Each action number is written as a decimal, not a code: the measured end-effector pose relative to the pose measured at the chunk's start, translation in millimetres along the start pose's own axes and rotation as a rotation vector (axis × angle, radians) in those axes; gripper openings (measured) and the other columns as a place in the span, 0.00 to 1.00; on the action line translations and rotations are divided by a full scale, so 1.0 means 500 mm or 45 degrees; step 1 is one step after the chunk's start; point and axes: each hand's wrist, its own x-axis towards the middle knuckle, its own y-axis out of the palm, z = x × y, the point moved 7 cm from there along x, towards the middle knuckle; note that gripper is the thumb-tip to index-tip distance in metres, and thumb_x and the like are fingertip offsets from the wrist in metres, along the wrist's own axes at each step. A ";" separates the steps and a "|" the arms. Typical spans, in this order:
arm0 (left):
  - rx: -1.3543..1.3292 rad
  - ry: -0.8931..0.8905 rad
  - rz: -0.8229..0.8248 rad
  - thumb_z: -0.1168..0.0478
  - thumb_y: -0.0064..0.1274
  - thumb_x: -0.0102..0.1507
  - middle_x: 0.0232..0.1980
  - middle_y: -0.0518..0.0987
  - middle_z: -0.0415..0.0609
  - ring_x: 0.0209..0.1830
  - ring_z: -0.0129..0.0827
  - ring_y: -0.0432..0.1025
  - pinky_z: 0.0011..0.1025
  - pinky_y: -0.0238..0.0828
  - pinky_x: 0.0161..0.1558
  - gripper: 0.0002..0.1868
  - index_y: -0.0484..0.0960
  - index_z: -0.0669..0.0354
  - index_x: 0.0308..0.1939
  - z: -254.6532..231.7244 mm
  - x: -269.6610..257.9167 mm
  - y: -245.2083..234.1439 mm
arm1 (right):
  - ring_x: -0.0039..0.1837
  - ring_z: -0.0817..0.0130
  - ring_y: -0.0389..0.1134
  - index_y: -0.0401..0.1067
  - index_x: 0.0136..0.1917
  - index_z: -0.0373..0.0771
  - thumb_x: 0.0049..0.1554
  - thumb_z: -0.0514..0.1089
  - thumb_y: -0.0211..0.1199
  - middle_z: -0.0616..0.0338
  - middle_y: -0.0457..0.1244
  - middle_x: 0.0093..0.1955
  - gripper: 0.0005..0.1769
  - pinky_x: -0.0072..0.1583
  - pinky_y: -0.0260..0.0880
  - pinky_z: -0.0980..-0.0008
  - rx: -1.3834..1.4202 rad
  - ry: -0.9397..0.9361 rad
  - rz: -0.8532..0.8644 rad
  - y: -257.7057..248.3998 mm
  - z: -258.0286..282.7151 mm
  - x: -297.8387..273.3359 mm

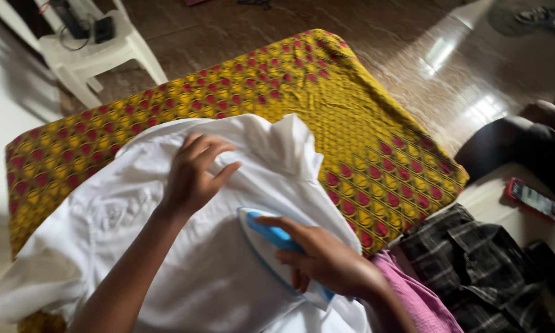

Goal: The person irons a white shirt on a patterned bedsheet. They use a blue and white iron to smooth the collar, sleeves, and body of the shirt, adjusting the fabric with their hands as needed.

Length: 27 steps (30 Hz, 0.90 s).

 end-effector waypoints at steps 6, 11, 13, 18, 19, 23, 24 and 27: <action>0.101 -0.175 0.469 0.31 0.58 0.62 0.58 0.78 0.57 0.61 0.50 0.69 0.46 0.62 0.62 0.36 0.82 0.60 0.55 0.076 0.218 0.227 | 0.32 0.69 0.70 0.59 0.79 0.53 0.61 0.36 0.53 0.53 0.66 0.36 0.34 0.38 0.74 0.67 0.065 -0.064 0.136 0.006 -0.007 0.006; -0.179 -0.628 1.159 0.37 0.57 0.62 0.54 0.83 0.48 0.52 0.36 0.77 0.38 0.74 0.55 0.27 0.85 0.53 0.53 0.104 0.262 0.374 | 0.32 0.67 0.69 0.62 0.77 0.49 0.61 0.34 0.53 0.49 0.67 0.49 0.32 0.38 0.75 0.65 0.095 -0.191 0.085 0.007 -0.010 -0.002; -0.320 -0.514 1.248 0.52 0.63 0.57 0.51 0.85 0.43 0.48 0.30 0.79 0.38 0.79 0.46 0.20 0.86 0.51 0.51 0.078 0.280 0.397 | 0.33 0.68 0.70 0.62 0.76 0.49 0.61 0.35 0.52 0.51 0.67 0.51 0.31 0.38 0.75 0.65 0.062 -0.212 0.083 0.002 -0.013 -0.002; -0.895 -0.187 0.988 0.63 0.63 0.63 0.49 0.87 0.42 0.51 0.26 0.80 0.26 0.76 0.56 0.10 0.87 0.56 0.48 0.020 0.344 0.377 | 0.31 0.66 0.69 0.61 0.76 0.50 0.62 0.36 0.51 0.50 0.67 0.53 0.29 0.38 0.75 0.64 0.036 -0.215 0.074 0.004 -0.011 0.004; -0.912 -0.148 0.924 0.64 0.63 0.63 0.48 0.87 0.41 0.51 0.26 0.81 0.26 0.78 0.57 0.09 0.87 0.56 0.48 0.016 0.350 0.372 | 0.31 0.65 0.69 0.62 0.75 0.50 0.61 0.36 0.52 0.51 0.67 0.54 0.29 0.38 0.75 0.64 0.007 -0.225 0.049 0.002 -0.010 0.002; -0.694 -0.213 0.892 0.64 0.63 0.61 0.50 0.87 0.41 0.51 0.25 0.81 0.26 0.77 0.58 0.13 0.86 0.53 0.50 0.035 0.322 0.387 | 0.30 0.65 0.70 0.63 0.75 0.52 0.61 0.37 0.52 0.49 0.68 0.52 0.30 0.38 0.75 0.64 -0.120 -0.238 -0.011 -0.001 -0.001 0.018; -0.697 -0.232 0.893 0.62 0.64 0.61 0.51 0.87 0.42 0.52 0.25 0.81 0.26 0.77 0.58 0.15 0.86 0.53 0.52 0.042 0.311 0.394 | 0.30 0.65 0.70 0.62 0.75 0.51 0.61 0.38 0.52 0.49 0.68 0.52 0.29 0.39 0.75 0.63 -0.113 -0.251 -0.042 -0.004 0.003 0.028; -0.574 -0.421 1.006 0.53 0.65 0.59 0.55 0.85 0.41 0.54 0.26 0.79 0.29 0.76 0.56 0.22 0.83 0.49 0.56 0.108 0.292 0.407 | 0.29 0.65 0.70 0.61 0.75 0.50 0.61 0.38 0.51 0.50 0.69 0.52 0.29 0.38 0.75 0.63 -0.077 -0.243 -0.139 -0.022 0.011 0.058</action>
